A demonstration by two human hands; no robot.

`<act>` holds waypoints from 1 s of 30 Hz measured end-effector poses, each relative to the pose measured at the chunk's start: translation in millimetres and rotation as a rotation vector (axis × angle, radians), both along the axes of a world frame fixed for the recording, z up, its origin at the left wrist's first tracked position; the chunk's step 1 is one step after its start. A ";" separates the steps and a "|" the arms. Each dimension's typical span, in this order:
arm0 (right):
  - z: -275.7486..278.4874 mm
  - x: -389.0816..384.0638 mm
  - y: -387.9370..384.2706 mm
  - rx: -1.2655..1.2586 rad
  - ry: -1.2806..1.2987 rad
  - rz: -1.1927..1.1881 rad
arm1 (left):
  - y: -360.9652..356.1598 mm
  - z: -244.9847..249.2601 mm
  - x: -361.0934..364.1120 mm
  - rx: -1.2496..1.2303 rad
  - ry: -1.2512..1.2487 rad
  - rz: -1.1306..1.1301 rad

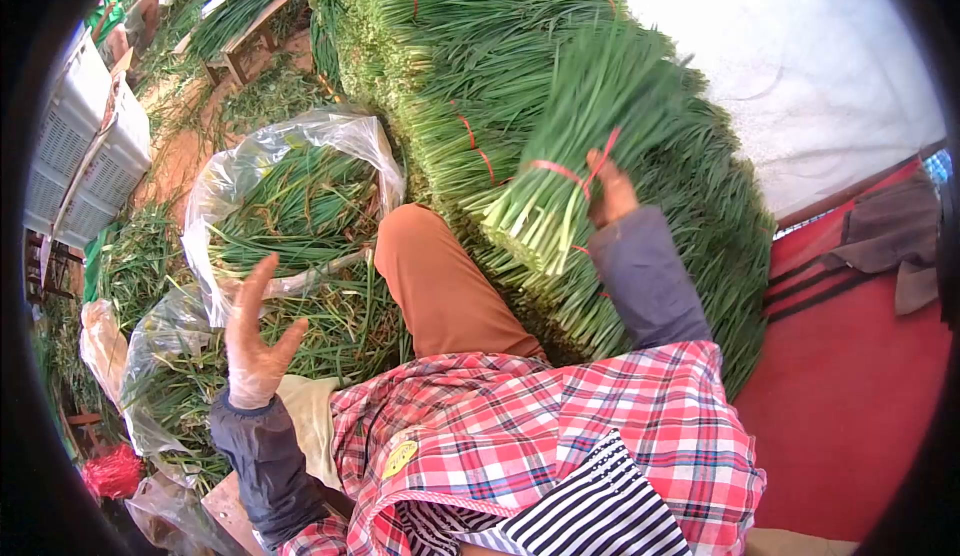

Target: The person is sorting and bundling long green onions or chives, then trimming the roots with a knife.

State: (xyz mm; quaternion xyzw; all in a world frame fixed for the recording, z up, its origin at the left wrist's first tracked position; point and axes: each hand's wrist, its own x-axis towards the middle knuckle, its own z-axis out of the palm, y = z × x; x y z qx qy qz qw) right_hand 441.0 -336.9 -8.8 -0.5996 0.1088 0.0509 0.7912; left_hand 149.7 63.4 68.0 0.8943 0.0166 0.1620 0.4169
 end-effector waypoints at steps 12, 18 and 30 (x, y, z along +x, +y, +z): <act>4.8 -36.9 -27.8 -0.729 0.650 0.152 | 30.2 -72.6 -51.5 -0.364 0.188 0.143; 18.2 -32.6 -65.1 -0.832 0.244 0.092 | 27.8 -100.9 -81.8 -0.410 0.293 0.207; 38.4 -73.0 127.7 -0.529 -0.182 0.963 | 0.0 8.5 -185.1 0.162 -0.218 0.723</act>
